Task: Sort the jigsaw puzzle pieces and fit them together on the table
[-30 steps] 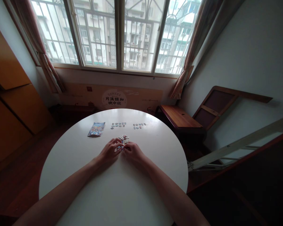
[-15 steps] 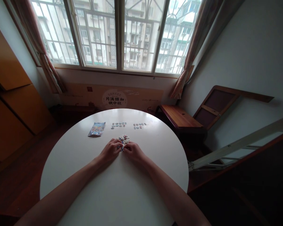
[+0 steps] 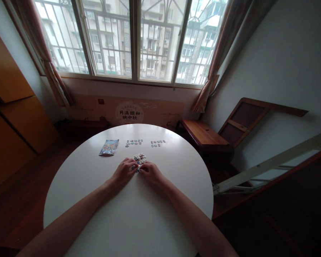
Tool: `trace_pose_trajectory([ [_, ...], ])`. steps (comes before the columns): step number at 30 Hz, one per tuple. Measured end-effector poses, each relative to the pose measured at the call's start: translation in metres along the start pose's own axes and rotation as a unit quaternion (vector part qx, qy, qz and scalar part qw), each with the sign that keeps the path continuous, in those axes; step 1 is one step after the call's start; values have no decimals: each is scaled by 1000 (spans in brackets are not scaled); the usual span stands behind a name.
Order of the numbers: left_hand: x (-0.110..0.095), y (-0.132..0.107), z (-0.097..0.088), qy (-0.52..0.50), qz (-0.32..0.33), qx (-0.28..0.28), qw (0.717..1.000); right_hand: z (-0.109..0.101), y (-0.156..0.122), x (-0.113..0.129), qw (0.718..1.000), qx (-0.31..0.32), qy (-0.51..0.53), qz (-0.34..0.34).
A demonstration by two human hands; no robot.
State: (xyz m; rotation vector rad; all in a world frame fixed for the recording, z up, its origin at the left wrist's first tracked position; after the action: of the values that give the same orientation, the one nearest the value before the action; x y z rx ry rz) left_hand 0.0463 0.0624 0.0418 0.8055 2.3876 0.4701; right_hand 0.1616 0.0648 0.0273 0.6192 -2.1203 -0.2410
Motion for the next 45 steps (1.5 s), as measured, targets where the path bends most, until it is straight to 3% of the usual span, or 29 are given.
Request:
trace_pose_trajectory([
  [20,4,-1,1,15,8,-13,1000,2,0,-1,1000,4,-3,1],
  [28,5,-1,-5,21,19,-47,999,0,0,2,1000,-3,2,-4],
  [36,4,-1,-20,13,-1,-117,993,0,1,0,1000,-10,19,-10],
  [45,-6,-3,-8,-59,14,-84,995,-7,3,-5,997,-45,61,21],
])
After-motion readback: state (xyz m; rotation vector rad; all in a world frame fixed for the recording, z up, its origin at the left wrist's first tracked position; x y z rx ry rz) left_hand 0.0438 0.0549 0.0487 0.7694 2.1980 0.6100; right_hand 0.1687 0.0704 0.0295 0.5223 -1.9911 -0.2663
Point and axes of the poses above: each hand's wrist, its own y-axis towards the middle knuckle, its own z-axis out of the palm, x = y × z, the point moved 9 cm from there along y, towards the middle knuckle, and after that the axes turned 3 degrees about -x, right-handed, at the moved point
